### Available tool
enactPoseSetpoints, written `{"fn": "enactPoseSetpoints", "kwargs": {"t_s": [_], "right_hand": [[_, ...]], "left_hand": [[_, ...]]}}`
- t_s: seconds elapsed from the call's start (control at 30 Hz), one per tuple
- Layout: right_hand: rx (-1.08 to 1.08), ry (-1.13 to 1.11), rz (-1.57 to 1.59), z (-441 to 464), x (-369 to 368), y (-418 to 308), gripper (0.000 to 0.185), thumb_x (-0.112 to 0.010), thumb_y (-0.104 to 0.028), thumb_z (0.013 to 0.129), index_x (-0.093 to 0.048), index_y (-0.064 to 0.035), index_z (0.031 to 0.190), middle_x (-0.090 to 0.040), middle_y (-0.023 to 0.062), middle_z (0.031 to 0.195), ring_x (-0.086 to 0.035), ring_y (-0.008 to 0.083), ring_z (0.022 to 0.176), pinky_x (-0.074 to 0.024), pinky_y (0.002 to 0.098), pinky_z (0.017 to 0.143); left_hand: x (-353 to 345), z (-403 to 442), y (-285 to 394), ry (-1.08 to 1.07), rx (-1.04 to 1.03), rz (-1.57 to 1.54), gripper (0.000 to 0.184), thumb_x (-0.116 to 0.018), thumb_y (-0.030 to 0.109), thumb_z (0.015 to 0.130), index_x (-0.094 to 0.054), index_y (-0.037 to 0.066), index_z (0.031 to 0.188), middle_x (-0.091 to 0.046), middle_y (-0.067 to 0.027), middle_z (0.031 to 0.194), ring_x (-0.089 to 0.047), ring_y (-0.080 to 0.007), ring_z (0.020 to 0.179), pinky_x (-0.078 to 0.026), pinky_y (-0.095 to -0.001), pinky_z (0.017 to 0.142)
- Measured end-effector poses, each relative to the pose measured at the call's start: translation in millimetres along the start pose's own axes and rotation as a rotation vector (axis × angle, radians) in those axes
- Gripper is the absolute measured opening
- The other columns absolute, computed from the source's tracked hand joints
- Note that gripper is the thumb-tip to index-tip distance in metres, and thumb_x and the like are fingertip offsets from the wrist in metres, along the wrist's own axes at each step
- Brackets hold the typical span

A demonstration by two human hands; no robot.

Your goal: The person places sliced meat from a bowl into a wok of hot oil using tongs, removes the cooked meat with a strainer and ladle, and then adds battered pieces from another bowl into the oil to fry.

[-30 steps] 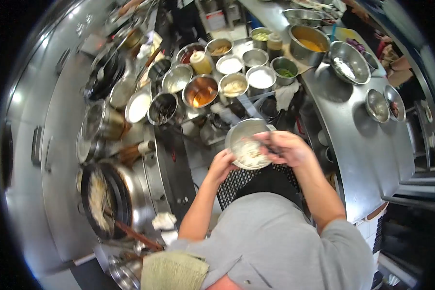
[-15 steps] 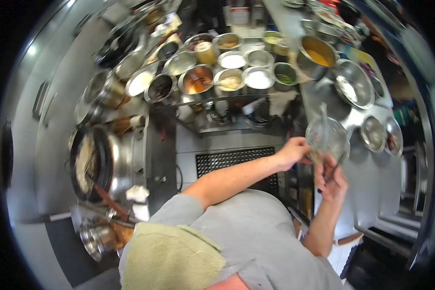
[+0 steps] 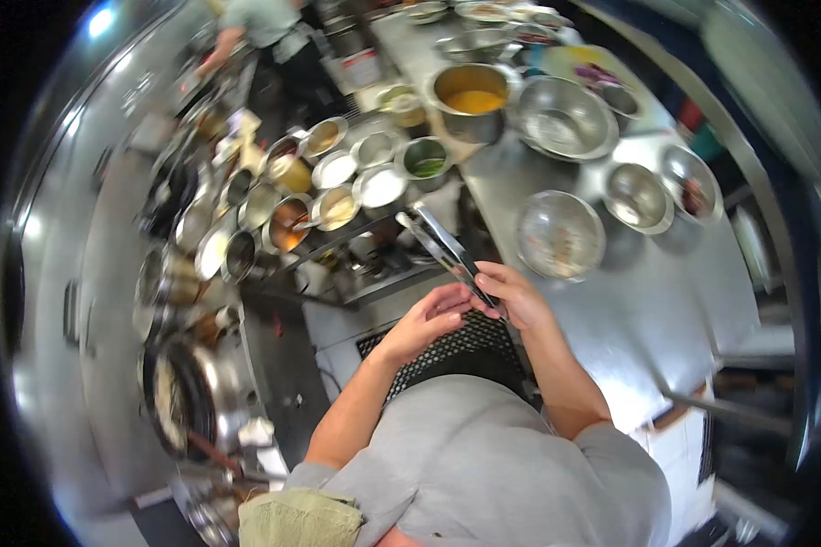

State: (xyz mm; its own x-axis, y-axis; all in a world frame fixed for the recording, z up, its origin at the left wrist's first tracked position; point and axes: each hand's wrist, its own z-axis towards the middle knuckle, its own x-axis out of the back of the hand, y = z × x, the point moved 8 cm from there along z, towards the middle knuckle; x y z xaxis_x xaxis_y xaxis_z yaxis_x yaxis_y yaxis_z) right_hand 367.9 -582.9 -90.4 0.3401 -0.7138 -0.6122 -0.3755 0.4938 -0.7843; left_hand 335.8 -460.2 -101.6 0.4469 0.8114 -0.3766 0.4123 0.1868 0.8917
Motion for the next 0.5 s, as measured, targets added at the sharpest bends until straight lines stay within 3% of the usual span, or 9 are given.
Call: {"fn": "enactPoseSetpoints", "kwargs": {"t_s": [0.07,0.13,0.2,0.23,0.37,0.43,0.47,0.5], "right_hand": [[-0.019,-0.041,-0.15,23,-20,12,0.043,-0.061,-0.022,0.09,-0.052,0.0035,0.124,-0.06,0.004,0.087,-0.05,0.0053,0.062,-0.0359,0.0174,0.044],[0.052,-0.107,-0.345,46,-43,28,0.043,-0.061,-0.019,0.09,-0.05,0.003,0.126,-0.06,0.0032,0.088,-0.051,0.0047,0.063,-0.0371,0.017,0.045],[0.032,-0.21,-0.276,62,-75,51,0.047,-0.062,-0.019,0.09,-0.048,0.0024,0.129,-0.06,0.0022,0.088,-0.052,0.005,0.065,-0.0397,0.0172,0.049],[0.008,-0.254,-0.234,67,-90,63,0.047,-0.062,-0.018,0.09,-0.047,0.0022,0.13,-0.06,0.0023,0.088,-0.052,0.0052,0.066,-0.0401,0.0175,0.049],[-0.096,-0.416,-0.191,82,-154,113,0.046,-0.062,-0.016,0.09,-0.043,-0.0013,0.129,-0.058,0.0028,0.087,-0.054,0.007,0.069,-0.0416,0.0182,0.052],[-0.161,-0.535,-0.158,83,-193,134,0.041,-0.061,-0.013,0.09,-0.041,-0.0032,0.124,-0.057,0.0036,0.09,-0.055,0.0086,0.07,-0.0426,0.0193,0.052],[-0.205,-0.583,-0.172,83,-211,146,0.044,-0.062,-0.012,0.089,-0.04,-0.003,0.126,-0.057,0.008,0.104,-0.059,0.0145,0.088,-0.0484,0.0247,0.069],[-0.138,-0.644,-0.181,85,-232,148,0.048,-0.063,-0.012,0.088,-0.038,-0.0034,0.128,-0.055,0.0108,0.113,-0.056,0.0178,0.1,-0.0465,0.0287,0.079]], "left_hand": [[17,-6,17,0.129,-0.112,-0.114,0.054,-0.062,0.022,0.09,-0.038,0.002,0.134,-0.052,-0.0071,0.115,-0.05,-0.0171,0.111,-0.043,-0.033,0.094],[30,-18,29,0.18,-0.187,-0.197,0.046,-0.064,0.024,0.089,-0.044,0.001,0.124,-0.055,-0.006,0.104,-0.054,-0.0148,0.097,-0.047,-0.0319,0.086],[57,-36,30,0.288,-0.249,-0.167,0.044,-0.065,0.024,0.088,-0.044,0.0,0.119,-0.055,-0.0059,0.097,-0.056,-0.0132,0.086,-0.051,-0.0291,0.077],[60,-53,44,0.386,-0.283,-0.179,0.033,-0.061,0.023,0.091,-0.048,0.002,0.113,-0.055,-0.0032,0.086,-0.054,-0.0107,0.074,-0.052,-0.0294,0.066],[98,-125,46,0.706,-0.329,-0.202,0.032,-0.06,0.016,0.091,-0.047,0.0,0.116,-0.058,-0.0066,0.085,-0.056,-0.0124,0.066,-0.052,-0.0288,0.059],[114,-167,51,0.84,-0.423,-0.228,0.032,-0.062,0.014,0.09,-0.046,0.0,0.113,-0.057,-0.0053,0.085,-0.057,-0.0101,0.066,-0.05,-0.0238,0.052],[121,-189,53,0.91,-0.462,-0.22,0.031,-0.063,0.012,0.089,-0.046,0.0,0.113,-0.058,-0.0049,0.085,-0.057,-0.0094,0.067,-0.049,-0.0226,0.052],[130,-212,49,0.982,-0.561,-0.191,0.032,-0.065,0.01,0.087,-0.047,0.0,0.111,-0.061,-0.0066,0.09,-0.059,-0.01,0.073,-0.051,-0.0242,0.058]]}}
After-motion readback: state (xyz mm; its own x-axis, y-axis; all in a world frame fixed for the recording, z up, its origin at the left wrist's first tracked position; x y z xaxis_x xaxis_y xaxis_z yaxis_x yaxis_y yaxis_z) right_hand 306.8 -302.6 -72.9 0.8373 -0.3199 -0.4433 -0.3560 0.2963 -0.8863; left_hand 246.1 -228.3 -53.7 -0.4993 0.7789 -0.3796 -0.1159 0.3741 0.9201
